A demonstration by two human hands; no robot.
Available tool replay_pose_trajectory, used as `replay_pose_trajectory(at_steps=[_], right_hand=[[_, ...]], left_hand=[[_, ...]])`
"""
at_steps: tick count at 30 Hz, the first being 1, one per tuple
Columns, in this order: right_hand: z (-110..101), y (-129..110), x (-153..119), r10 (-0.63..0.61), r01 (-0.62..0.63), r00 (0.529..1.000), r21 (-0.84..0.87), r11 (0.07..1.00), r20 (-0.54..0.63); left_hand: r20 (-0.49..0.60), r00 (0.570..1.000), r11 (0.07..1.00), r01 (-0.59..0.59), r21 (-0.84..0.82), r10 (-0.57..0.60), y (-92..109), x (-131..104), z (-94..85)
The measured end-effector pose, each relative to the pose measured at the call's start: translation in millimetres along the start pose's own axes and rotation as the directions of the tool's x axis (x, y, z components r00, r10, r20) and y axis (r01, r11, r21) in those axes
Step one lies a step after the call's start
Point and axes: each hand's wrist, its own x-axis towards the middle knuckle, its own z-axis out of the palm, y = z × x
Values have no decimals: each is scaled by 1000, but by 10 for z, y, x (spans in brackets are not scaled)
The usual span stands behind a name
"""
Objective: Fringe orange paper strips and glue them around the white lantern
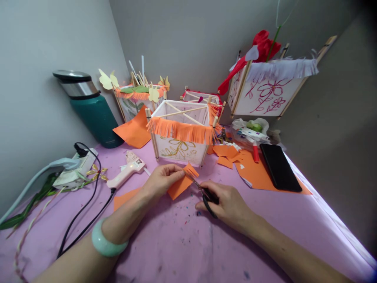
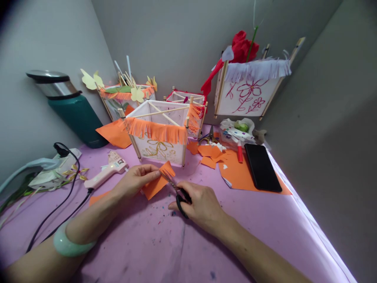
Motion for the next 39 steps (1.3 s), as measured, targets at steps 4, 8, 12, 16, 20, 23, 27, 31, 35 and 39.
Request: replay_pose_trajectory(at_steps=[4, 8, 12, 16, 20, 23, 27, 31, 35, 39], right_hand=[[0, -2, 2, -8, 8, 1000, -3, 1000, 4], [-3, 0, 6, -10, 10, 1000, -1, 1000, 9], [-7, 2, 1, -18, 18, 1000, 1, 1000, 8], [-13, 5, -2, -29, 29, 1000, -6, 1000, -8], [-12, 2, 2, -22, 22, 1000, -18, 1000, -13], [-2, -3, 2, -7, 7, 1000, -16, 1000, -8], [9, -6, -5, -9, 9, 1000, 2, 1000, -17], [14, -5, -13, -12, 13, 1000, 25, 1000, -22], [17, -1, -14, -19, 20, 999, 41, 999, -26], [20, 9, -9, -37, 38, 999, 30, 999, -17]], left_hand=[[-4, 1000, 1000, 18, -5, -18, -2, 9, 0], [-9, 999, 999, 38, -10, -38, 4, 3, 7], [0, 999, 998, 52, -33, -52, 3, -3, 5], [10, 998, 998, 61, -36, -60, -9, 3, -10], [26, 997, 996, 68, -55, -66, -13, 11, -23], [26, 998, 996, 58, -66, -56, -10, 9, -25], [17, 999, 997, 49, -57, -48, -17, 6, -20], [46, 998, 998, 34, -46, -32, -38, 12, -12], [51, 999, 1000, 6, -4, -6, -36, 13, -3], [63, 998, 1000, 4, 7, -4, -21, 3, 1]])
